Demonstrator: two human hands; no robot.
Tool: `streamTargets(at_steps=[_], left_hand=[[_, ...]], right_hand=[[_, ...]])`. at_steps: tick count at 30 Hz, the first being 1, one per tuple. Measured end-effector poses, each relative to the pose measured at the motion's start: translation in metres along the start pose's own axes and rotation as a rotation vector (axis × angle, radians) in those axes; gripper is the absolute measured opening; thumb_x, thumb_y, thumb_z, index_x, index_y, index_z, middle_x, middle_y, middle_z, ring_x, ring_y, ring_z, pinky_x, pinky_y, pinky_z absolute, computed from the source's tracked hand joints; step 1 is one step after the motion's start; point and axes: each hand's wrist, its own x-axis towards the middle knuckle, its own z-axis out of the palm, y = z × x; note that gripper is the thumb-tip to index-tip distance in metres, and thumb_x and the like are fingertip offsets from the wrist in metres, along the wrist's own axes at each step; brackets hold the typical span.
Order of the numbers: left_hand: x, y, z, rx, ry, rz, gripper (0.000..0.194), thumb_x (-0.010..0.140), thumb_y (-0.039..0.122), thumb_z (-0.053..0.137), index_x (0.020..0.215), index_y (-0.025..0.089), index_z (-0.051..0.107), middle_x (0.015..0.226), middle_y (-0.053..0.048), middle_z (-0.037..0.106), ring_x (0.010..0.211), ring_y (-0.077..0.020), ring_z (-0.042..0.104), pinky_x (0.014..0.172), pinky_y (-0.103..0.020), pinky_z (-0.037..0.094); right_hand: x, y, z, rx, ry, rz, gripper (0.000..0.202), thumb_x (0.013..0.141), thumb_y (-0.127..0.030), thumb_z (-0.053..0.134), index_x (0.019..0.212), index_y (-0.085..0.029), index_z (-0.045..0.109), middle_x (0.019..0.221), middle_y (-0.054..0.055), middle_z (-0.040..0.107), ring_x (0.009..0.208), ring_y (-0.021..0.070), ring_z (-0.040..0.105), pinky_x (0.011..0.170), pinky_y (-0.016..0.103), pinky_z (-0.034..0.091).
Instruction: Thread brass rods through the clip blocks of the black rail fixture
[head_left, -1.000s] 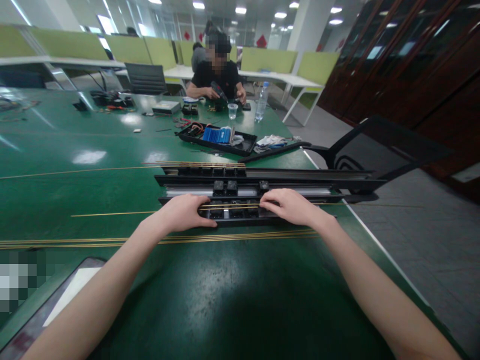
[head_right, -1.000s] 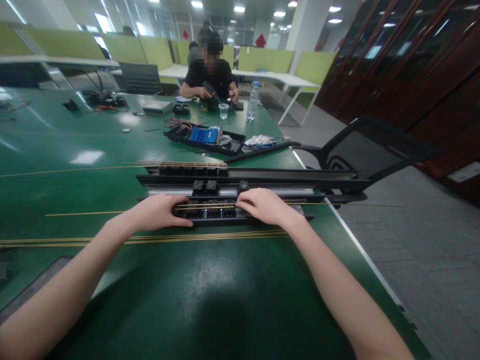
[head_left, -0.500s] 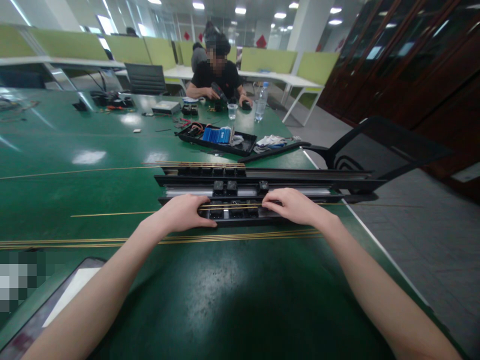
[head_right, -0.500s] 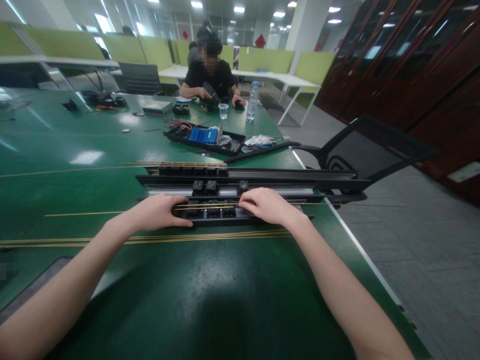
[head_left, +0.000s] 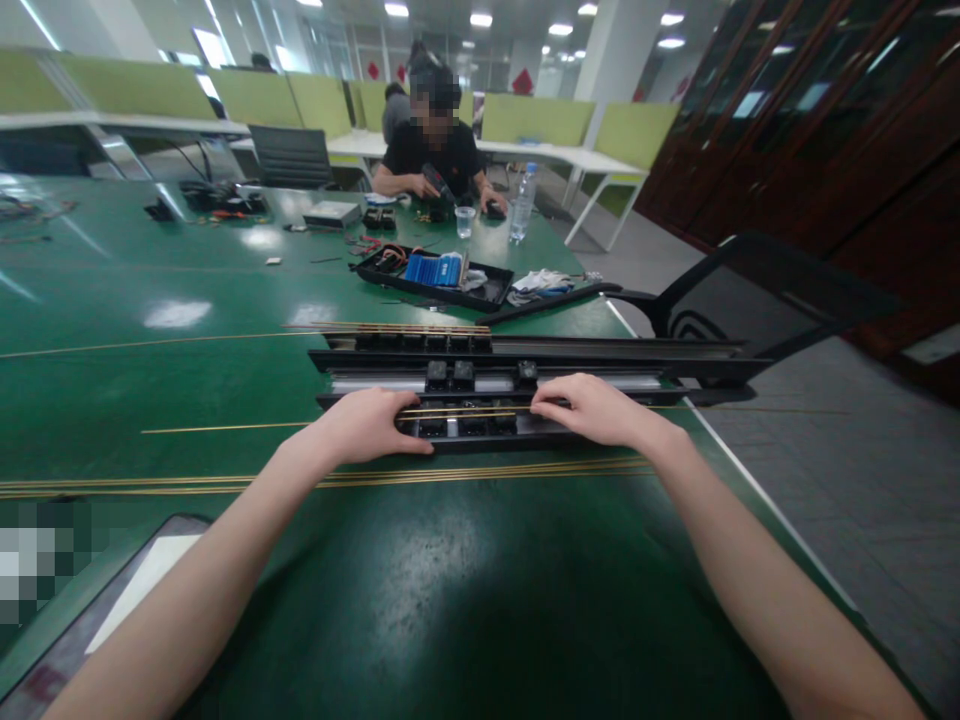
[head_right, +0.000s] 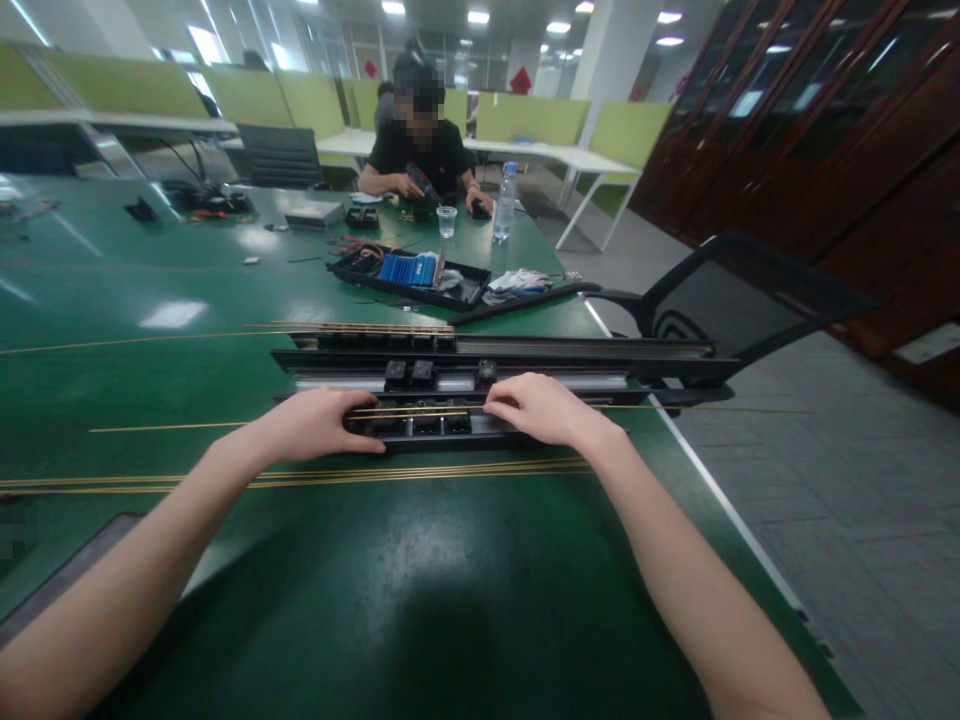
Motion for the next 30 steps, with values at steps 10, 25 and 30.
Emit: streamTargets(at_steps=[10, 25, 30], left_hand=[[-0.001, 0.002, -0.001, -0.003, 0.005, 0.003, 0.076, 0.072, 0.079, 0.058, 0.121, 0.023, 0.066, 0.116, -0.011, 0.074, 0.101, -0.0329, 0.07, 0.083, -0.038, 0.053], [0.001, 0.001, -0.001, -0.003, 0.002, 0.006, 0.075, 0.072, 0.08, 0.057, 0.122, 0.024, 0.065, 0.116, -0.01, 0.074, 0.101, -0.0323, 0.07, 0.084, -0.038, 0.053], [0.0, 0.002, -0.001, 0.0, 0.006, 0.0, 0.077, 0.072, 0.08, 0.057, 0.122, 0.023, 0.066, 0.118, -0.011, 0.073, 0.102, -0.0331, 0.07, 0.085, -0.039, 0.053]], right_hand=[[-0.006, 0.006, -0.009, 0.111, -0.11, 0.12, 0.034, 0.095, -0.046, 0.05, 0.086, -0.022, 0.073, 0.079, 0.001, 0.073, 0.071, 0.019, 0.063, 0.066, 0.029, 0.038], [-0.016, 0.014, -0.024, 0.182, -0.205, 0.225, 0.039, 0.092, -0.05, 0.05, 0.084, -0.019, 0.072, 0.08, 0.004, 0.072, 0.072, 0.0195, 0.061, 0.067, 0.03, 0.041], [-0.02, 0.02, -0.028, 0.194, -0.234, 0.243, 0.041, 0.092, -0.052, 0.05, 0.086, -0.018, 0.073, 0.082, 0.004, 0.072, 0.073, 0.0197, 0.061, 0.068, 0.03, 0.042]])
